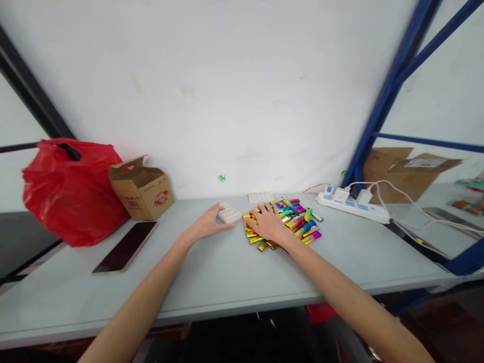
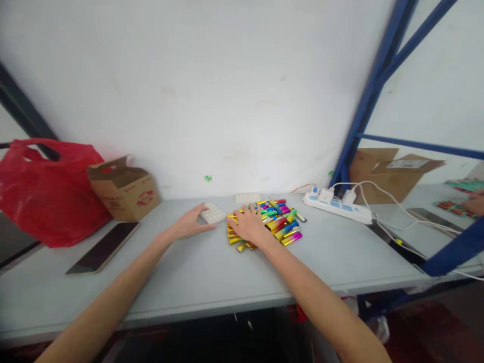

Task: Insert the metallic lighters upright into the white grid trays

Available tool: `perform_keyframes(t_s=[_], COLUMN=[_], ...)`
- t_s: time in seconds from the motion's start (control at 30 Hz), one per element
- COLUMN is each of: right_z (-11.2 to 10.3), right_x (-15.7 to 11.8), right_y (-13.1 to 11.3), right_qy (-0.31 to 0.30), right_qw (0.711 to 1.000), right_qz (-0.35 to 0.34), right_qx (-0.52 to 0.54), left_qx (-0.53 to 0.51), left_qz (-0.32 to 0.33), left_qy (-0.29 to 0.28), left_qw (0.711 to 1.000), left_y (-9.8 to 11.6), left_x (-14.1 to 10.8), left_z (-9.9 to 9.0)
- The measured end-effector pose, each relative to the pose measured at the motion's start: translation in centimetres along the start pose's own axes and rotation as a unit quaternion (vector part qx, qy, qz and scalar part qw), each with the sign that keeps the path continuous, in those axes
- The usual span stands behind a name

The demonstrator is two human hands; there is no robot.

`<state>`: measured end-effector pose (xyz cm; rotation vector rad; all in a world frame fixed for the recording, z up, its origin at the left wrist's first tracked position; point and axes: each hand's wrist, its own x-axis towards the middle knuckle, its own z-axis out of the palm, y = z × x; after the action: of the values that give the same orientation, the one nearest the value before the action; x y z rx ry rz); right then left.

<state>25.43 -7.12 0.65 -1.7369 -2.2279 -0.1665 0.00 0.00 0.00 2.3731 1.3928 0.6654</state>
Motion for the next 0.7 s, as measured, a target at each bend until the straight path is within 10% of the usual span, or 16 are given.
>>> perform_keyframes(t_s=[0.17,0.7], right_z=[-0.1,0.0], right_x=[0.2,0.2], right_y=[0.0,-0.1], right_qy=[-0.009,-0.002], right_qw=[1.0,1.0], right_qz=[-0.006,-0.006], right_qx=[0.0,-0.002], left_qx=[0.091,0.19], left_qz=[0.029,0.015], left_qy=[-0.107,-0.006], left_qw=[0.99,0.982], left_y=[-2.0,-0.7], left_x=[0.1,9.5], left_z=[-2.6,1.1])
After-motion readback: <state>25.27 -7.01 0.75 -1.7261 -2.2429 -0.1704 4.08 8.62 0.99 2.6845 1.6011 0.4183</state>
